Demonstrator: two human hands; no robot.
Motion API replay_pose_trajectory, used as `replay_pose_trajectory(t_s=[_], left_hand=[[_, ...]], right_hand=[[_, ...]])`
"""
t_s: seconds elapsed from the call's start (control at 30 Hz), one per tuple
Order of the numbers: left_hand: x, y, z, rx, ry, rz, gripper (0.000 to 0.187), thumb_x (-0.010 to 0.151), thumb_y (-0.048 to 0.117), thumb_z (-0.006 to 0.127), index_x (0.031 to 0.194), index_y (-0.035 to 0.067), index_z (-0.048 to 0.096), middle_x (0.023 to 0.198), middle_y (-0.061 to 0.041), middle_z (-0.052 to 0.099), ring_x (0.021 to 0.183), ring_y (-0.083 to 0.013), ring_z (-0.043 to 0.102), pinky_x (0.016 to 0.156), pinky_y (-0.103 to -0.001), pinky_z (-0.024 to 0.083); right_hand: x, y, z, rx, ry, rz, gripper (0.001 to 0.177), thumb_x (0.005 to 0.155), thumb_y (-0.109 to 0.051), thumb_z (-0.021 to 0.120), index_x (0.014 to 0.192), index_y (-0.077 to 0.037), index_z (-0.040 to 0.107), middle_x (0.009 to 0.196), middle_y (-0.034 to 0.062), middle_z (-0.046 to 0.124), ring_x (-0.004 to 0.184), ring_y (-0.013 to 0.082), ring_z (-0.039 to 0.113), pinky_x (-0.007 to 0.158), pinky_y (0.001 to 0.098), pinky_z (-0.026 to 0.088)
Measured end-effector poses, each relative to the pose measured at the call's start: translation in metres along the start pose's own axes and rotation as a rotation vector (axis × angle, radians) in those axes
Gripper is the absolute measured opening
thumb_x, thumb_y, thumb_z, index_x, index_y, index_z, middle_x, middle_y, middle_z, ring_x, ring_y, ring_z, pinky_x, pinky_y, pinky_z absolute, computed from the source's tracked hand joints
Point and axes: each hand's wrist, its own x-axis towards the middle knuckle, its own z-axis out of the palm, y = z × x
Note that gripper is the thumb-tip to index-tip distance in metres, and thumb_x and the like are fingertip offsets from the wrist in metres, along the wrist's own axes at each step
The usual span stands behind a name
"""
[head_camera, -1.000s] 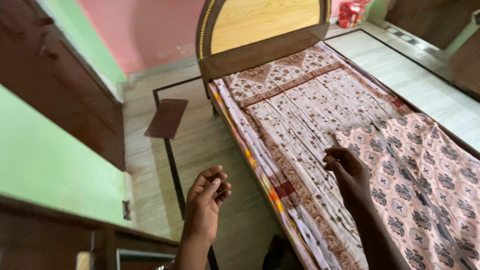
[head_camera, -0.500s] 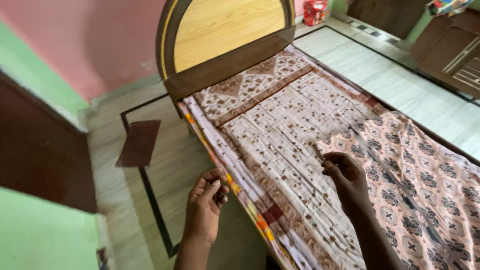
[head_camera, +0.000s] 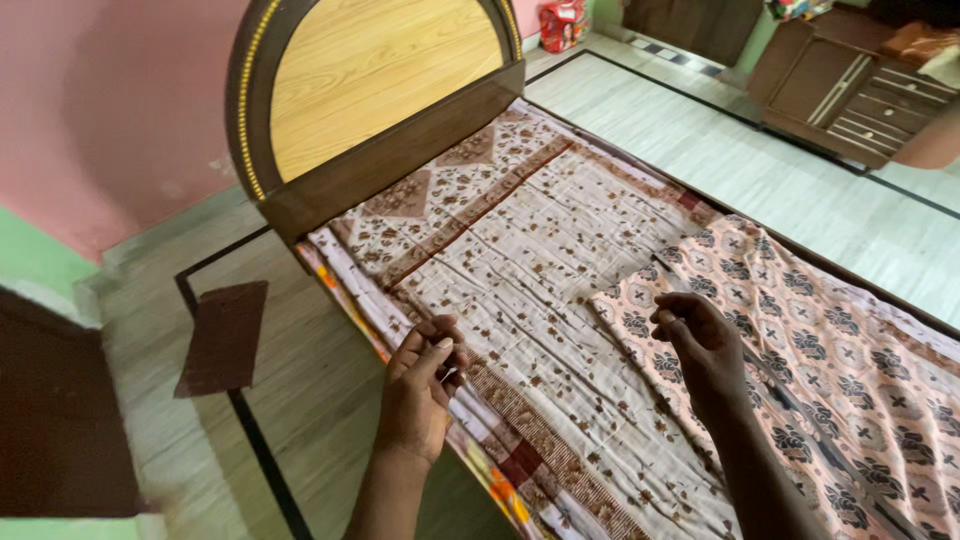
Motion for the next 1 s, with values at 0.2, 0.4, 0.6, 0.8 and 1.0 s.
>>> replay_pose_trajectory(t_s=[0.2, 0.4, 0.6, 0.8, 1.0], left_hand=[[0.028, -0.008, 0.017, -0.032, -0.045, -0.048, 0.027, 0.093, 0.007, 0.06, 0.118, 0.008, 0.069, 0.097, 0.0, 0.068, 0.08, -0.0107, 0.06, 0.071, -0.028, 0.049], [0.061, -0.015, 0.024, 0.034, -0.084, -0.105, 0.025, 0.094, 0.008, 0.059, 0.118, 0.007, 0.067, 0.099, -0.001, 0.068, 0.082, -0.0104, 0.061, 0.072, -0.028, 0.051], [0.103, -0.026, 0.027, -0.014, -0.149, -0.161, 0.026, 0.094, 0.006, 0.059, 0.118, 0.006, 0.067, 0.098, -0.003, 0.066, 0.081, -0.0129, 0.061, 0.07, -0.028, 0.05], [0.145, -0.026, 0.031, 0.012, -0.136, -0.275, 0.028, 0.093, 0.008, 0.059, 0.119, 0.005, 0.068, 0.099, -0.004, 0.067, 0.082, -0.0137, 0.062, 0.071, -0.03, 0.05], [0.187, -0.031, 0.037, 0.072, -0.167, -0.372, 0.031, 0.092, 0.008, 0.058, 0.122, 0.005, 0.067, 0.101, -0.004, 0.068, 0.083, -0.0142, 0.063, 0.073, -0.03, 0.051]], right_hand=[[0.012, 0.001, -0.014, 0.008, 0.038, -0.025, 0.022, 0.101, -0.011, 0.062, 0.118, 0.001, 0.067, 0.1, 0.0067, 0.069, 0.089, 0.0147, 0.064, 0.084, 0.0315, 0.054], [0.025, 0.008, -0.015, -0.007, 0.101, -0.025, 0.023, 0.099, -0.011, 0.062, 0.117, 0.002, 0.067, 0.1, 0.0065, 0.07, 0.089, 0.0144, 0.065, 0.084, 0.0314, 0.055], [0.041, 0.022, -0.008, -0.089, 0.168, 0.048, 0.023, 0.096, -0.009, 0.062, 0.116, 0.001, 0.066, 0.103, 0.0083, 0.072, 0.091, 0.0158, 0.067, 0.085, 0.0329, 0.057], [0.06, 0.039, -0.004, -0.102, 0.213, 0.108, 0.022, 0.095, -0.007, 0.062, 0.116, 0.001, 0.067, 0.103, 0.0111, 0.071, 0.092, 0.0175, 0.067, 0.085, 0.0344, 0.056], [0.071, 0.047, 0.0, -0.096, 0.285, 0.131, 0.022, 0.095, -0.006, 0.061, 0.116, 0.001, 0.066, 0.104, 0.0108, 0.071, 0.093, 0.018, 0.067, 0.085, 0.0349, 0.057]])
